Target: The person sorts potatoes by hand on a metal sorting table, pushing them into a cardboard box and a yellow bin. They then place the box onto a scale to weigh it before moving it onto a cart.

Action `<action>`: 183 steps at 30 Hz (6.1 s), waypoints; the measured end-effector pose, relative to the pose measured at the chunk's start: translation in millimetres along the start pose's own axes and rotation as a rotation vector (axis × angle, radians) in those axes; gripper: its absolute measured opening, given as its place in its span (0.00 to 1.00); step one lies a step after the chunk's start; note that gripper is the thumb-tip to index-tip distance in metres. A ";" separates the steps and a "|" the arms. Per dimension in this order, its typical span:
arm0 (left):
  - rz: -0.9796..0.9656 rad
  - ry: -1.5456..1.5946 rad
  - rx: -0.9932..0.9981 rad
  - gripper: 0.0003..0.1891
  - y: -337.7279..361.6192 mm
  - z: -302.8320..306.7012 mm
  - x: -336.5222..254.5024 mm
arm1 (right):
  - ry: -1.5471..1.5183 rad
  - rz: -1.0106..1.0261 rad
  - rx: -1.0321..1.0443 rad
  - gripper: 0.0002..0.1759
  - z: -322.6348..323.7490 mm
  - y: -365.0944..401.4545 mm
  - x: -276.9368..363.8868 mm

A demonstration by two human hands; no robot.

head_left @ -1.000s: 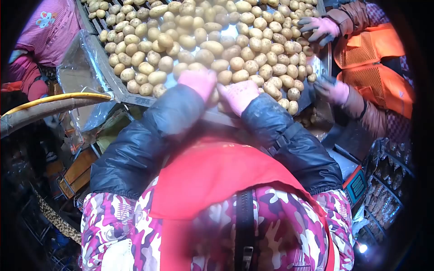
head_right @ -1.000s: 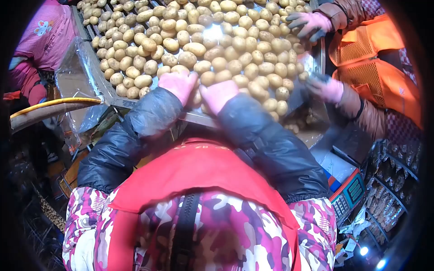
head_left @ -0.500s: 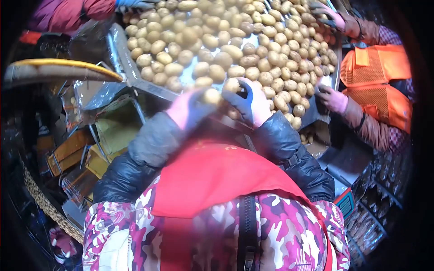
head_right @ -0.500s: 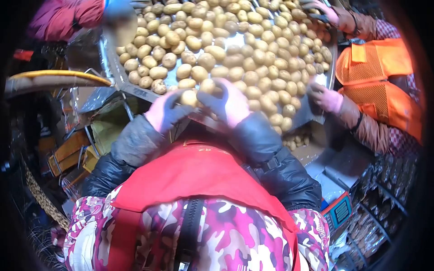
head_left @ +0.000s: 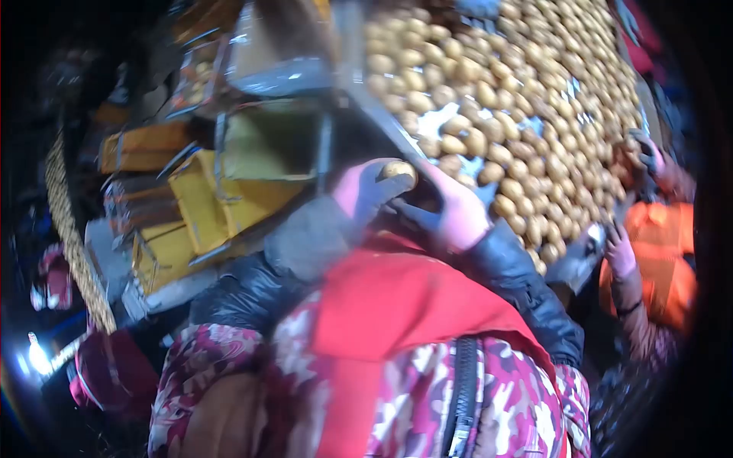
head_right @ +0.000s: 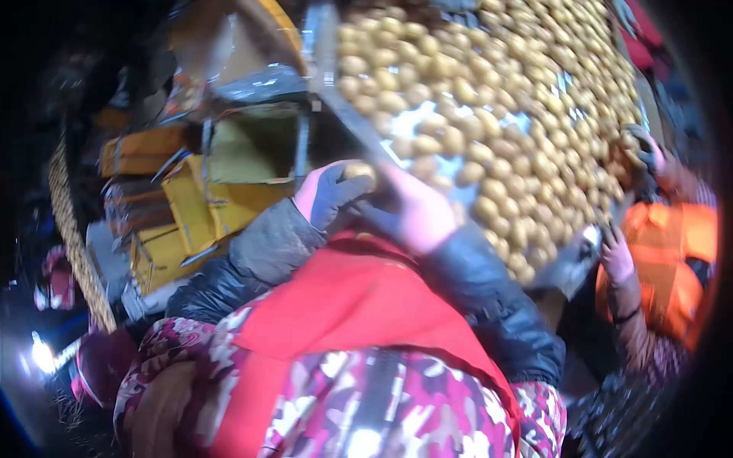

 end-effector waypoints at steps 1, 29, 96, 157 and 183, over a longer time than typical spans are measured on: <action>-0.155 -0.014 -0.088 0.18 12.2 19.3 -5.2 | -0.015 0.043 0.009 0.41 -3.7 -0.8 -7.5; -0.623 -1.779 0.349 0.11 -156.1 -77.0 2.5 | -0.993 -0.575 -0.156 0.23 21.6 125.5 -101.5; -0.364 -1.906 0.181 0.29 -228.5 -145.3 -27.1 | -1.548 -0.402 -0.506 0.30 60.2 82.8 -93.4; 0.210 -1.101 1.278 0.42 -71.1 -278.0 139.0 | 0.626 -1.321 -1.083 0.44 -7.6 374.0 -133.4; -1.078 -1.545 0.650 0.29 -211.4 -131.8 -19.8 | 0.334 -0.456 -0.478 0.28 72.3 93.4 -106.4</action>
Point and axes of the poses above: each hand's wrist, its own y-axis away from the middle knuckle, its own z-axis out of the back of the hand, x = y × z, the point moved 1 cm from there along -y, towards the middle knuckle, and after that the axes turned 15 degrees about y, right-handed, at the moved point
